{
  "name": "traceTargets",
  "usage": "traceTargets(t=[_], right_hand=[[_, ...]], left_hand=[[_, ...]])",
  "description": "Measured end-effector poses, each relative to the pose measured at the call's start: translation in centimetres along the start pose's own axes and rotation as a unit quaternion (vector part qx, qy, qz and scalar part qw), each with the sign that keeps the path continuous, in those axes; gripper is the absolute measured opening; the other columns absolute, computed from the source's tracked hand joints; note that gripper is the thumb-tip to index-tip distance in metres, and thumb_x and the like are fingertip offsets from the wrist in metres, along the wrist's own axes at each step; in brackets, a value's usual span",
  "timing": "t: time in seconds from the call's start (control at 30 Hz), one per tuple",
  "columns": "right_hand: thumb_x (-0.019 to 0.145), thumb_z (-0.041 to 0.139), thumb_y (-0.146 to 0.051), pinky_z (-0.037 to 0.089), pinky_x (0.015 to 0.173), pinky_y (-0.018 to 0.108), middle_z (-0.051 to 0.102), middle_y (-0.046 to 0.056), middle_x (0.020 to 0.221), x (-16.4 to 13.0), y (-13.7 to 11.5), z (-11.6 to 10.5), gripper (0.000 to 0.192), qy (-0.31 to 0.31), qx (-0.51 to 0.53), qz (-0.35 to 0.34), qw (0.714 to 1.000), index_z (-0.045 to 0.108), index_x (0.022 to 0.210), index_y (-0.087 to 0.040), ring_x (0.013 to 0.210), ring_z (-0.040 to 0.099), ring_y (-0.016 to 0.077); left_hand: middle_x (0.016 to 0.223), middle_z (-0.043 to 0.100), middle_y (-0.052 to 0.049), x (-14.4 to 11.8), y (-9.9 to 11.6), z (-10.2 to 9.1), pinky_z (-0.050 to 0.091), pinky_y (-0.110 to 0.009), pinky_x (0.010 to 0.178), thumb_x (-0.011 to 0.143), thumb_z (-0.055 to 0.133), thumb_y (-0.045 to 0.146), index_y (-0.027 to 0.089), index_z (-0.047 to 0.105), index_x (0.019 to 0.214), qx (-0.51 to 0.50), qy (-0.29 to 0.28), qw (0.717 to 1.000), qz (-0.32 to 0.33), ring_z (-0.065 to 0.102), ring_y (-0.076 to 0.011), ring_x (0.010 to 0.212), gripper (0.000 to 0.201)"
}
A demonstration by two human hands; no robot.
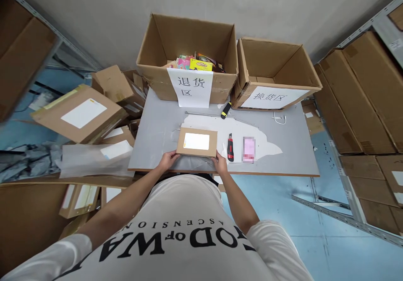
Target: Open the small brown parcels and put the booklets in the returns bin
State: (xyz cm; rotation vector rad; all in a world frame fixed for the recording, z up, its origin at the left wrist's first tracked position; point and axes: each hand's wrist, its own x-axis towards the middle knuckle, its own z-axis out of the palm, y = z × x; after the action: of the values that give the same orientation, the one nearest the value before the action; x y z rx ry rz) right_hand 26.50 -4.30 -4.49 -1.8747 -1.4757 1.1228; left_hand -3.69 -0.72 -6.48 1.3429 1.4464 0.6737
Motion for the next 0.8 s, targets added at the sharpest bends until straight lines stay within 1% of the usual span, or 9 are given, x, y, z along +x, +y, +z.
traceTargets(t=[0.1,0.2,0.3,0.37,0.47,0.53,0.63,0.73,0.8], right_hand=[[0.085,0.051,-0.036,0.050,0.085,0.035,0.072,0.007,0.107,0.3,-1.0,-0.9,0.045,-0.001,-0.027,-0.010,1.000,0.058,0.125,-0.018,0.091,0.067,0.0224],[0.086,0.049,-0.042,0.051,0.079,0.033,0.073,0.007,0.100,0.9,-2.4,-2.5,0.040,0.003,-0.055,-0.026,0.998,0.066,0.113,-0.018,0.087,0.067,0.0231],[0.088,0.045,-0.046,0.049,0.075,0.030,0.074,0.006,0.096,1.6,-4.2,-4.0,0.043,0.023,-0.088,-0.043,0.995,0.068,0.112,-0.019,0.078,0.067,0.0217],[0.089,0.043,-0.048,0.048,0.071,0.029,0.075,0.006,0.093,2.2,-5.5,-4.8,0.045,0.045,-0.106,-0.050,0.992,0.069,0.111,-0.019,0.071,0.065,0.0202],[0.088,0.044,-0.053,0.047,0.070,0.028,0.075,0.006,0.089,3.1,-6.9,-5.6,0.047,0.076,-0.116,-0.052,0.989,0.072,0.104,-0.019,0.071,0.064,0.0200],[0.087,0.044,-0.055,0.046,0.070,0.028,0.075,0.006,0.084,3.6,-7.4,-5.7,0.048,0.086,-0.124,-0.043,0.988,0.074,0.098,-0.019,0.074,0.065,0.0204],[0.087,0.043,-0.058,0.045,0.068,0.029,0.074,0.006,0.078,4.2,-7.2,-5.4,0.050,0.086,-0.141,-0.023,0.986,0.076,0.089,-0.019,0.072,0.065,0.0211],[0.087,0.044,-0.058,0.044,0.067,0.030,0.074,0.007,0.075,4.6,-6.5,-4.8,0.051,0.075,-0.147,-0.007,0.986,0.076,0.083,-0.019,0.071,0.065,0.0223],[0.087,0.045,-0.056,0.045,0.068,0.030,0.074,0.008,0.078,4.8,-6.0,-4.3,0.049,0.072,-0.138,0.003,0.988,0.076,0.084,-0.019,0.074,0.067,0.0230]], left_hand=[[0.109,0.070,-0.004,-0.2,1.5,-0.6,0.047,-0.040,0.094,0.078,0.059,0.043,0.022,0.072,0.100,0.030,0.011,0.999,0.005,0.064,-0.0289,0.103,0.033],[0.109,0.070,-0.004,-0.3,3.6,-1.2,0.047,-0.036,0.090,0.082,0.056,0.043,0.023,0.071,0.105,0.075,0.039,0.996,0.012,0.065,-0.0285,0.101,0.034],[0.110,0.070,-0.005,0.0,5.9,-1.8,0.048,-0.034,0.086,0.085,0.052,0.044,0.022,0.070,0.110,0.135,0.084,0.987,0.033,0.065,-0.0282,0.100,0.038],[0.107,0.071,-0.006,0.4,7.3,-2.3,0.048,-0.033,0.083,0.086,0.051,0.045,0.022,0.071,0.110,0.150,0.103,0.982,0.047,0.066,-0.0273,0.096,0.039],[0.099,0.073,-0.007,1.3,8.8,-2.9,0.047,-0.032,0.079,0.086,0.050,0.047,0.021,0.073,0.104,0.162,0.122,0.978,0.046,0.068,-0.0257,0.088,0.039],[0.091,0.075,-0.007,1.8,9.3,-3.1,0.046,-0.030,0.075,0.085,0.050,0.050,0.020,0.075,0.098,0.178,0.123,0.976,0.034,0.067,-0.0238,0.081,0.041],[0.080,0.074,-0.006,2.3,9.4,-3.0,0.044,-0.028,0.071,0.085,0.049,0.053,0.019,0.077,0.090,0.211,0.122,0.970,0.012,0.066,-0.0207,0.073,0.044],[0.080,0.074,-0.007,2.3,9.1,-2.6,0.044,-0.029,0.071,0.085,0.049,0.052,0.019,0.077,0.089,0.229,0.118,0.966,0.001,0.066,-0.0217,0.075,0.043],[0.084,0.074,-0.006,2.2,8.9,-2.4,0.045,-0.029,0.071,0.082,0.052,0.052,0.020,0.076,0.093,0.217,0.105,0.971,0.001,0.067,-0.0231,0.081,0.041]])
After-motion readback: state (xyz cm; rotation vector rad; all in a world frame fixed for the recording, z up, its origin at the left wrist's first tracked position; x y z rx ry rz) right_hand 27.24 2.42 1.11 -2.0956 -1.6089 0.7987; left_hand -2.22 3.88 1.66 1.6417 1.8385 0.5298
